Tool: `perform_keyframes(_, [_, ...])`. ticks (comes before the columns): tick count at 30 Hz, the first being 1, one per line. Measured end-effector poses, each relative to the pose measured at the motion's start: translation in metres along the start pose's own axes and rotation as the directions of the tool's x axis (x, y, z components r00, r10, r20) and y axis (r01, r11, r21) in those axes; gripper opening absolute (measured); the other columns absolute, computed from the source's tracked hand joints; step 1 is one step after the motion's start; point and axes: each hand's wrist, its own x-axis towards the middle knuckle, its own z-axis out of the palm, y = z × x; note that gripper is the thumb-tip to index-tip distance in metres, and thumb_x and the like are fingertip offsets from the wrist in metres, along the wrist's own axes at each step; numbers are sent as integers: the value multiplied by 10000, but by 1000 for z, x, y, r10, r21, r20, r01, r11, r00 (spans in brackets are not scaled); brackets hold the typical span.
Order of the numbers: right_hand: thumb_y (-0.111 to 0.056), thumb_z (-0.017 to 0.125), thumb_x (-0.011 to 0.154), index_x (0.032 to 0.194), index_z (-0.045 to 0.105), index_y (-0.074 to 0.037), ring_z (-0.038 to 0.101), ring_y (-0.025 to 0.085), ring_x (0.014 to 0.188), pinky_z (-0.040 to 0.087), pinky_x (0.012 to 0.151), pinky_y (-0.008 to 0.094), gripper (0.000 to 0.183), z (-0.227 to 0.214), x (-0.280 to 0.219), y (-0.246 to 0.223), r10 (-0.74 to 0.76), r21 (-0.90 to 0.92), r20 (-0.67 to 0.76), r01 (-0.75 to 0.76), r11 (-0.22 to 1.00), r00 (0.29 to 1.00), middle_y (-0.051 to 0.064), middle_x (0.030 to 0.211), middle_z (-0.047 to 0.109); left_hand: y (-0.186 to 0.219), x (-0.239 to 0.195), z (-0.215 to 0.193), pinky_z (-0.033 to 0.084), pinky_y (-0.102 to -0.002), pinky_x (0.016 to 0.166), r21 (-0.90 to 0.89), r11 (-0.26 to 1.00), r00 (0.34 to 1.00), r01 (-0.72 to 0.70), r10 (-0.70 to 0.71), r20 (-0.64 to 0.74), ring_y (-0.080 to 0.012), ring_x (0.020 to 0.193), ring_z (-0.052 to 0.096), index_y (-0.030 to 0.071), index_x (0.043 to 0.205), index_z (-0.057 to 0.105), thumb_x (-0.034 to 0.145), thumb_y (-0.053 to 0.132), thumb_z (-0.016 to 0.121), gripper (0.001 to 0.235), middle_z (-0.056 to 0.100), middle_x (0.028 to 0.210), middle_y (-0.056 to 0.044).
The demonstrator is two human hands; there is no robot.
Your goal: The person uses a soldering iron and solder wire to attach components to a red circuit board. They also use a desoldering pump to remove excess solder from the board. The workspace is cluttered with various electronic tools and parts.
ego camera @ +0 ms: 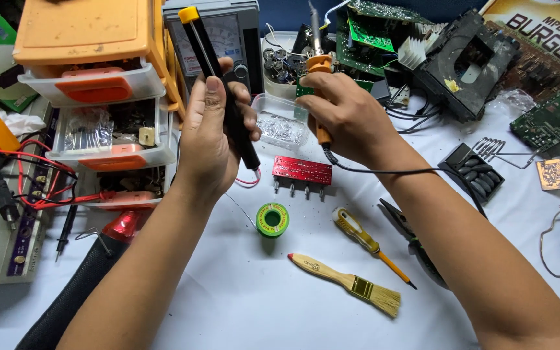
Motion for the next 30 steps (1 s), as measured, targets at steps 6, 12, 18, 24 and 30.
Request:
perform_keyframes(6, [118, 537, 861, 1030, 548, 59, 564, 399, 981, 494, 851, 492, 179, -44, -16, -15, 13, 176, -132, 10, 984, 991, 262, 1115, 532, 4, 2, 3, 425, -353, 734, -220, 975, 999, 25, -32, -26, -203, 716, 464, 131, 1045, 451, 898, 230, 420, 180, 464, 788, -54])
perform_keyframes(12, [33, 534, 881, 913, 589, 32, 606, 323, 896, 496, 824, 410, 63, -87, -55, -53, 200, 160, -237, -165, 973, 951, 234, 1031, 572, 47, 0, 45, 350, -326, 591, -357, 930, 963, 85, -169, -210, -218, 500, 379, 71, 493, 416, 385, 641, 456, 582, 381, 491, -67])
perform_keyframes(18, [32, 549, 858, 897, 549, 3, 613, 304, 810, 528, 789, 403, 48, -95, -95, -77, 287, 140, -305, -255, 957, 908, 231, 995, 555, 47, 4, 44, 326, -297, 564, -191, 981, 982, -15, -22, -188, -173, 518, 359, 88, 542, 418, 501, 548, 517, 472, 369, 522, -42])
perform_keyframes(24, [90, 524, 861, 893, 532, 14, 631, 283, 779, 545, 783, 394, 83, -90, -116, -77, 316, 116, -367, -294, 949, 875, 231, 1004, 528, 29, 21, 25, 359, -317, 584, -148, 979, 987, -143, 130, -95, -187, 580, 405, 121, 667, 436, 737, 284, 413, 179, 370, 600, -24])
perform_keyframes(30, [95, 517, 846, 892, 517, 19, 635, 277, 796, 548, 814, 405, 88, -85, -126, -76, 352, 165, -378, -312, 936, 856, 243, 1004, 528, 28, 26, 32, 379, -306, 556, -160, 972, 960, -173, 131, -246, -177, 548, 396, 109, 638, 443, 673, 336, 434, 229, 371, 575, -26])
